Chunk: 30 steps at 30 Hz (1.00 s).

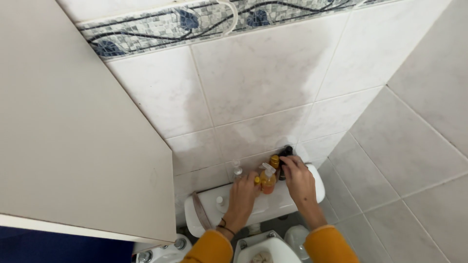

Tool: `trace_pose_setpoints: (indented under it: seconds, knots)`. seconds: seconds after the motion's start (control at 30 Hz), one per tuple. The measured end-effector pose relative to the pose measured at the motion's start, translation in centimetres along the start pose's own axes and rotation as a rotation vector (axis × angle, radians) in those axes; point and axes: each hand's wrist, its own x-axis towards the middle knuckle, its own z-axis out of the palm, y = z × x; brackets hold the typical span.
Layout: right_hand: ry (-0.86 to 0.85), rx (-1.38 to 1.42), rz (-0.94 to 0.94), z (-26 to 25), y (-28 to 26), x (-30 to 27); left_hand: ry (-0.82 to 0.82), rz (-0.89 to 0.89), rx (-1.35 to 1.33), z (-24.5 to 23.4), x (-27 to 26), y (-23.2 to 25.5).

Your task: Clean a plastic container and organize various cosmetic and personal care products in a bathroom shelf and on top of a toilet tank.

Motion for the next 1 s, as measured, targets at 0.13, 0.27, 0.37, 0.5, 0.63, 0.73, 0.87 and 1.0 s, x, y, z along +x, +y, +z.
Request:
trace_pose_setpoints:
  seconds: [0.13,0.27,0.37,0.5,0.63,0.73,0.87,1.0]
  knots:
    - [-0.117,-0.155,-0.173,1.0,1.0,1.2,0.099,0.098,-0.006,-0.4,-1.4,0.5]
    - [-0.255,-0.360,-0.257,2.5,2.4,1.8,0.045,0.102,-0.013,-0.5,-2.6,0.8]
    - [-0.256,-0.406,-0.264,3.2,2.7,1.5,0.034,0.139,0.020,0.2,-3.1,0.5]
    - [-0.199,-0.392,-0.294,3.8,3.8,1.5,0.027,0.172,0.018,0.6,-3.2,0.8]
    - [-0.096,-0.408,-0.204,2.8,3.4,1.5,0.079,0.221,0.041,0.3,-3.3,1.1]
    - [0.102,-0.333,-0.059,1.9,3.0,1.8,-0.005,0.163,0.006,-0.4,-3.6,1.7]
    - [0.166,-0.139,0.037,2.5,4.4,2.4,-0.020,0.160,0.019,-0.2,-3.8,1.4]
    - [0.111,-0.082,0.148,2.6,4.4,2.8,-0.023,0.173,0.001,-0.4,-4.6,1.4]
